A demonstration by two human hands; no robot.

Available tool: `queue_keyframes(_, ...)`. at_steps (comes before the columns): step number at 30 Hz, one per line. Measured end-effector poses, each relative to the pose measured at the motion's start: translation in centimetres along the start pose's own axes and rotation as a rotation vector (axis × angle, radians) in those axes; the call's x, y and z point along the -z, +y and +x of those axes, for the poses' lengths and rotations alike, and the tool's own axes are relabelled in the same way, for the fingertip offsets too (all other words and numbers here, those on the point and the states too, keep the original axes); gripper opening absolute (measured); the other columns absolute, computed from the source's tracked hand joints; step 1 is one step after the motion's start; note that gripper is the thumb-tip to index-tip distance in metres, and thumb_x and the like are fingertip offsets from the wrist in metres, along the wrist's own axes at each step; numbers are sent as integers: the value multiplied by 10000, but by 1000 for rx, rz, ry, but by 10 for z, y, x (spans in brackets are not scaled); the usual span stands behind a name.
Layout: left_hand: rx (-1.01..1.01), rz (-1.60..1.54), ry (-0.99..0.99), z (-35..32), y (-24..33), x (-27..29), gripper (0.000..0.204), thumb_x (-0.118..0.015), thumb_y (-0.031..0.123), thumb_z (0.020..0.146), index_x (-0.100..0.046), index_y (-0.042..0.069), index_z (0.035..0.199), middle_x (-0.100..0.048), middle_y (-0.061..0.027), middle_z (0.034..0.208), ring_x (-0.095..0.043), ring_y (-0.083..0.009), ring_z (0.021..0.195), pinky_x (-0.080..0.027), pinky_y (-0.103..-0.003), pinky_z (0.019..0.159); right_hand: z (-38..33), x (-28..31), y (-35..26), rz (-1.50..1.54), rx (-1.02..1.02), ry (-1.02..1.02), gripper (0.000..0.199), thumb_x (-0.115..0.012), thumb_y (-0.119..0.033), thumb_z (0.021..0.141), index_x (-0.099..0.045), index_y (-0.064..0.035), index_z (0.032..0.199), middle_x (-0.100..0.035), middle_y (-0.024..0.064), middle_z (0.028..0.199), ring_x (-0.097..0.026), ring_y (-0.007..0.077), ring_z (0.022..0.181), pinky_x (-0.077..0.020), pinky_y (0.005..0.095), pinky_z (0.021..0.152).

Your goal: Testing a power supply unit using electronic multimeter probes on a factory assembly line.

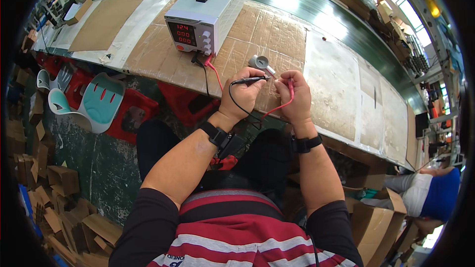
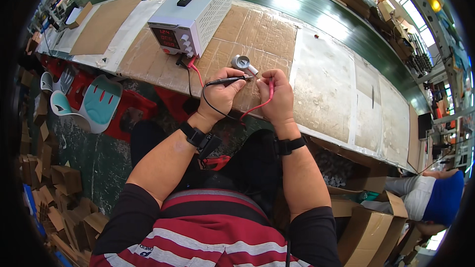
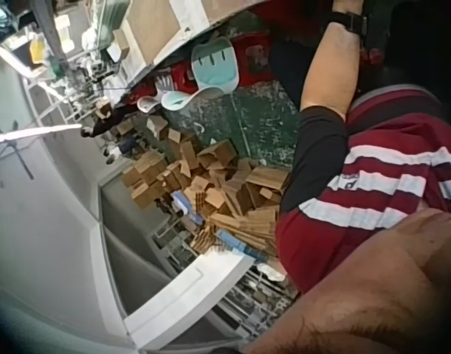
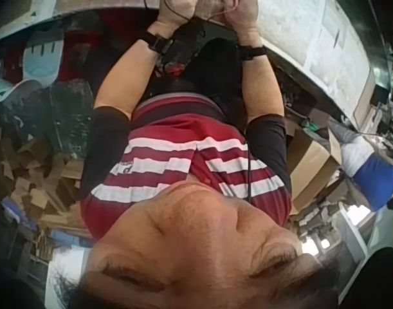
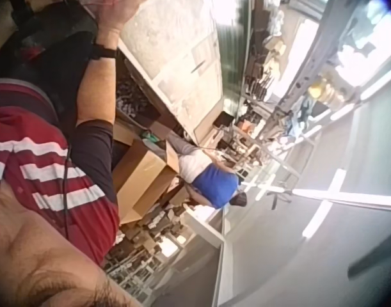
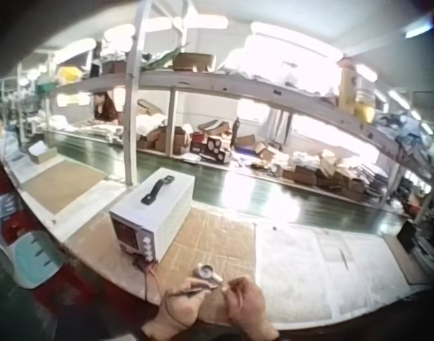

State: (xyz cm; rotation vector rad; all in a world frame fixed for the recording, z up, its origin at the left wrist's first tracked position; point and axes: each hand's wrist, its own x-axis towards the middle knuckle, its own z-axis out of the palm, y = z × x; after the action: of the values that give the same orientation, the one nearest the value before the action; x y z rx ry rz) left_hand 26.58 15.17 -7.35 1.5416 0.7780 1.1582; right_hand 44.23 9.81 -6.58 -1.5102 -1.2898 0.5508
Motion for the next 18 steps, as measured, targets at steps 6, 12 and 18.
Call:
queue_keyframes(6, 0, 29, -13, -10, 21, -2, 144, -717, 70, 910, -712, 6, 1038, -753, -140, 909, -726, -191, 832, -552, -314, 735, -7, 3, -5, -208, 153, 148, 206, -685, -35, 883, -605, -39, 1073, -647, 99, 858, -646, 231, 764, -541, 353, 723)
queue_keyframes(12, -146, 90, -74, -10, 18, -8, 166, -703, 52, 900, -714, 7, 1059, -758, -147, 934, -732, -181, 854, -560, -313, 752, -11, -2, -1, -316, 236, 172, 243, -700, -14, 869, -601, -46, 1090, -660, 111, 890, -665, 242, 801, -546, 360, 732)
queue_keyframes(18, -7, 35, -215, 2, 20, -10, 147, -670, 41, 947, -705, 9, 1086, -756, -97, 1009, -718, -158, 934, -551, -284, 823, -14, -8, -2, -411, 225, 159, 280, -708, -4, 843, -601, -39, 1099, -657, 134, 918, -661, 297, 824, -550, 383, 760)
